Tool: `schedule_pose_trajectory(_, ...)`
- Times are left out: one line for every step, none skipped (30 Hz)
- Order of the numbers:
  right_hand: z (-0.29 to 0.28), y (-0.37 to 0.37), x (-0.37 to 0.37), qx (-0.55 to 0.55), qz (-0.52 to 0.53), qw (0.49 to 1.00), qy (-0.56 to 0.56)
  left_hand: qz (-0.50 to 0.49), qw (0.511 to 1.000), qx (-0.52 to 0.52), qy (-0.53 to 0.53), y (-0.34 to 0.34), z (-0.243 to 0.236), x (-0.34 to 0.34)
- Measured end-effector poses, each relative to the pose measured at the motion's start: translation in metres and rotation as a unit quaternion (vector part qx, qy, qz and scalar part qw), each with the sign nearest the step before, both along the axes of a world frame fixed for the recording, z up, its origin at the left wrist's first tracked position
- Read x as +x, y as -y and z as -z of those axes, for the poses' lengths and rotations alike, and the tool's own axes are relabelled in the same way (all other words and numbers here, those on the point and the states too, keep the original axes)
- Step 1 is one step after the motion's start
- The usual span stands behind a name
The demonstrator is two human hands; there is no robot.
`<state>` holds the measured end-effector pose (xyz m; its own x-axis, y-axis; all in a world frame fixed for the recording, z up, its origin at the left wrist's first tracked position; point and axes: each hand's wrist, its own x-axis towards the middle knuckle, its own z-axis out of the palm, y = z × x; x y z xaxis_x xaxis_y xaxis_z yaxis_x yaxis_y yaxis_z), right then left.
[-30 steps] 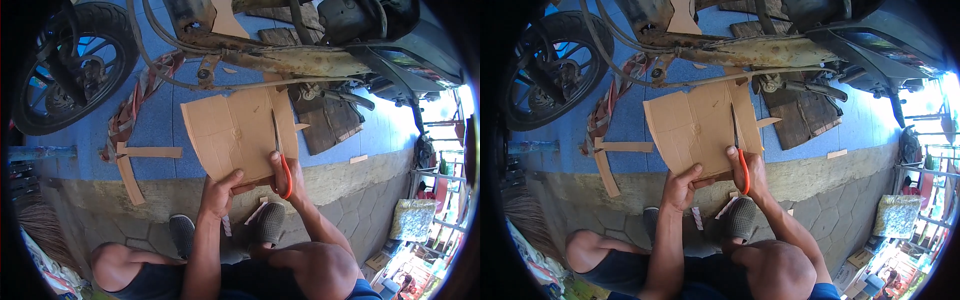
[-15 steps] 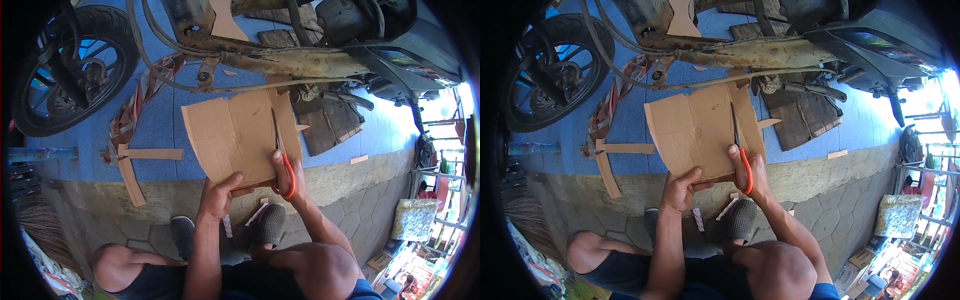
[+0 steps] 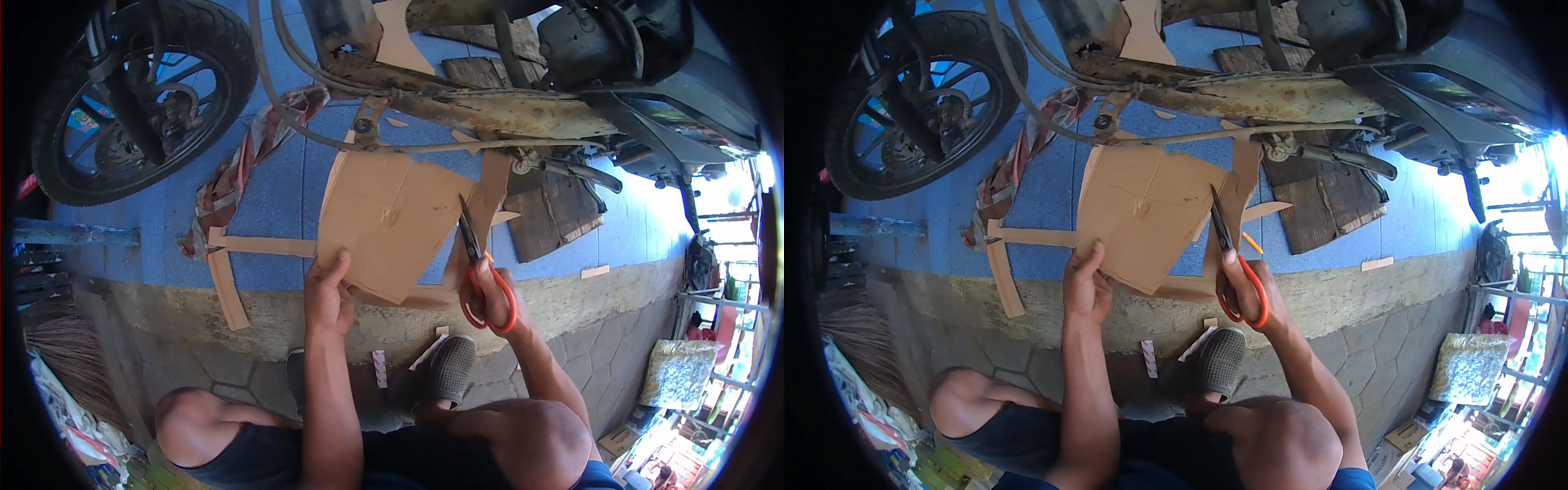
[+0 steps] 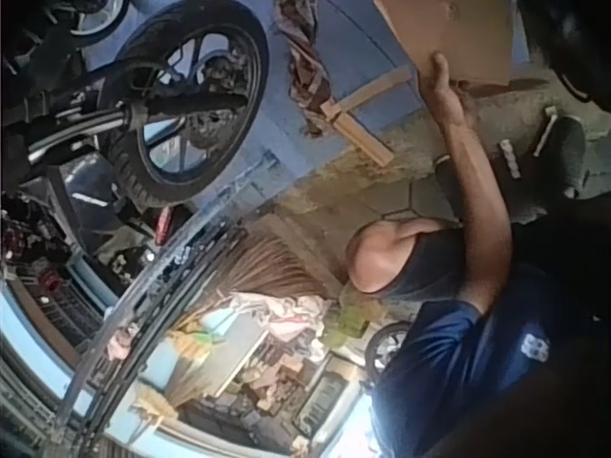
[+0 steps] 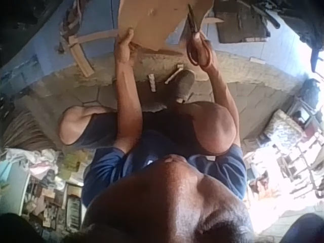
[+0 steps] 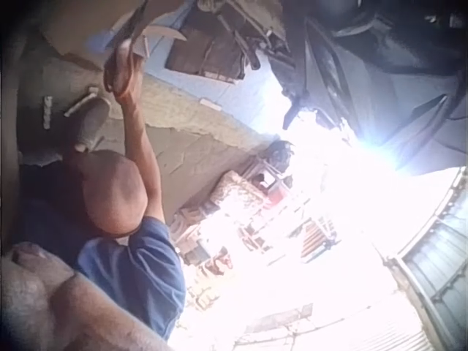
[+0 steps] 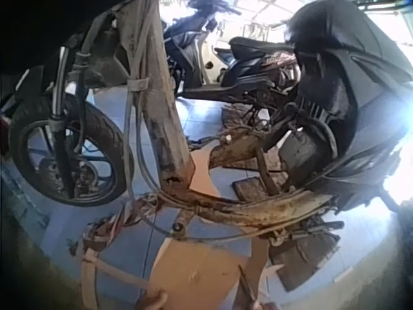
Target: Fabricating and fitting a cardboard template for a motorcycle repair.
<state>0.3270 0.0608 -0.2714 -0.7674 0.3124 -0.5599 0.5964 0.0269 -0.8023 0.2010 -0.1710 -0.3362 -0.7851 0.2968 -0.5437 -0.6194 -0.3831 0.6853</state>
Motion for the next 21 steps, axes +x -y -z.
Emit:
schedule_pose_trajectory(-0.007,0.000,0.003,0.026,-0.033,0.999,0.011,-0.004,1.000,-0.002,0.000,-0.002,-0.001,-0.003)
schedule_pose_trajectory(-0.008,0.000,0.006,0.025,-0.037,0.999,0.013,-0.068,0.997,0.043,0.016,-0.006,-0.003,-0.006)
schedule_pose_trajectory(-0.008,-0.001,0.010,0.024,-0.078,0.997,0.008,-0.132,0.987,0.087,0.030,-0.008,-0.004,-0.010)
schedule_pose_trajectory(-0.010,-0.002,0.014,0.026,-0.119,0.993,0.004,-0.136,0.986,0.087,0.033,-0.009,-0.007,-0.015)
schedule_pose_trajectory(-0.006,-0.005,0.019,0.015,-0.123,0.992,0.012,-0.126,0.990,0.058,0.000,-0.011,-0.010,-0.020)
schedule_pose_trajectory(-0.005,-0.010,0.024,0.015,-0.127,0.992,0.015,-0.114,0.992,0.028,-0.034,-0.011,-0.011,-0.024)
schedule_pose_trajectory(-0.004,-0.013,0.027,-0.008,-0.135,0.990,0.029,-0.118,0.992,0.026,-0.032,-0.009,-0.011,-0.027)
schedule_pose_trajectory(-0.004,-0.015,0.029,-0.031,-0.143,0.988,0.043,-0.097,0.994,0.002,-0.053,-0.006,-0.010,-0.030)
schedule_pose_trajectory(-0.003,-0.014,0.028,-0.033,-0.146,0.988,0.044,-0.076,0.994,-0.023,-0.074,-0.002,-0.009,-0.033)
schedule_pose_trajectory(-0.004,-0.014,0.028,-0.057,-0.162,0.985,0.026,-0.077,0.994,-0.022,-0.072,0.002,-0.005,-0.036)
schedule_pose_trajectory(-0.004,-0.014,0.028,-0.081,-0.177,0.981,0.008,-0.060,0.996,-0.016,-0.070,0.007,-0.002,-0.039)
schedule_pose_trajectory(-0.004,-0.013,0.027,-0.081,-0.179,0.981,0.010,-0.042,0.997,-0.010,-0.069,0.010,0.001,-0.041)
schedule_pose_trajectory(-0.004,-0.009,0.026,-0.074,-0.179,0.981,-0.001,-0.044,0.997,-0.010,-0.068,0.011,-0.001,-0.041)
schedule_pose_trajectory(-0.004,-0.006,0.025,-0.067,-0.180,0.981,-0.013,-0.038,0.997,-0.022,-0.070,0.012,-0.003,-0.042)
schedule_pose_trajectory(-0.004,-0.005,0.025,-0.061,-0.180,0.981,-0.024,-0.032,0.996,-0.034,-0.072,0.012,-0.006,-0.043)
schedule_pose_trajectory(-0.003,-0.006,0.024,-0.063,-0.182,0.981,-0.024,-0.034,0.996,-0.036,-0.072,0.014,-0.007,-0.044)
schedule_pose_trajectory(-0.003,-0.009,0.024,-0.070,-0.210,0.975,0.002,-0.021,0.996,-0.038,-0.079,0.017,-0.008,-0.046)
schedule_pose_trajectory(-0.003,-0.010,0.024,-0.078,-0.238,0.968,0.028,-0.008,0.995,-0.040,-0.086,0.019,-0.010,-0.048)
schedule_pose_trajectory(-0.004,-0.008,0.023,-0.078,-0.239,0.967,0.029,-0.010,0.995,-0.040,-0.086,0.018,-0.011,-0.049)
schedule_pose_trajectory(-0.008,-0.005,0.022,-0.042,-0.247,0.968,0.017,0.000,0.995,-0.045,-0.087,0.017,-0.011,-0.051)
schedule_pose_trajectory(-0.011,-0.002,0.021,-0.006,-0.254,0.967,0.004,0.010,0.995,-0.050,-0.088,0.017,-0.011,-0.052)
